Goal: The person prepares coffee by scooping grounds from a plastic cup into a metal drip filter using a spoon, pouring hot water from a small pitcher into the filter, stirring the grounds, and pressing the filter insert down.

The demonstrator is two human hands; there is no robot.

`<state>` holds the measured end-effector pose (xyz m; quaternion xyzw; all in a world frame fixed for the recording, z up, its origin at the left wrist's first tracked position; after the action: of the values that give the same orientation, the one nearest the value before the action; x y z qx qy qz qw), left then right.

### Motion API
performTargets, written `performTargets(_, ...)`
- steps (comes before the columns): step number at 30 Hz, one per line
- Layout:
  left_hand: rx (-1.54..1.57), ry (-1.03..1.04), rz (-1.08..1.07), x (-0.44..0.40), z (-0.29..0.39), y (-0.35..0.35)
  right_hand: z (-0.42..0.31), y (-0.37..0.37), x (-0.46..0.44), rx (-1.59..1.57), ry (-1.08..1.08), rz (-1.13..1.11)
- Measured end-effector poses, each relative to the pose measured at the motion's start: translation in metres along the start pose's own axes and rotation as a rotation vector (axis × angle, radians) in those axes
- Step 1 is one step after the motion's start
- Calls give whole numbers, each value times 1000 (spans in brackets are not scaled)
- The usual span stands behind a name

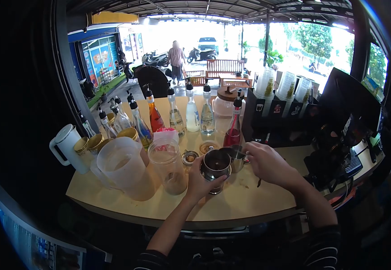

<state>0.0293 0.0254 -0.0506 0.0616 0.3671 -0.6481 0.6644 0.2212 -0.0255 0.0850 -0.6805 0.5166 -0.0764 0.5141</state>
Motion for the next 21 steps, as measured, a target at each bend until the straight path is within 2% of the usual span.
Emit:
performTargets(1,25,-4,-5,-1,3,-1,-4,6,-10,-3,5,-3)
performTargets(3,52,-10,-12,1,4,-1,-7,25,-27,192,71,-179)
performTargets(6,21,-6,-8,0,3,-1,-14,39,-42,168,-41,-209)
performTargets(10,-4,-25,-21,0,5,-2,-28,28,-50,293,41,-398)
performTargets(11,-17,-9,-19,0,6,-2,-23,34,-49,293,40,-402)
performTargets(13,-18,-15,-20,2,5,-1,-19,42,-48,279,-68,-257)
performTargets(16,-13,-14,-17,1,4,-1,-19,33,-50,278,-34,-369)
performTargets(19,10,-8,-22,2,4,-1,-11,41,-51,215,-40,-248)
performTargets(21,27,-3,-23,-1,5,0,-9,34,-53,162,-34,-317)
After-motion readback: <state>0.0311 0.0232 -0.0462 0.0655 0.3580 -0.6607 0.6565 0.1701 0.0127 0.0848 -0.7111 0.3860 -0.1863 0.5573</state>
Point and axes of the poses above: each hand's wrist, its own x-axis away from the middle knuckle, its own y-axis out of the palm, z = x × y, the point moved 3 cm from there along -x, towards the middle knuckle, and after that the axes turned 13 degrees about -x, right-handed, at the moved point
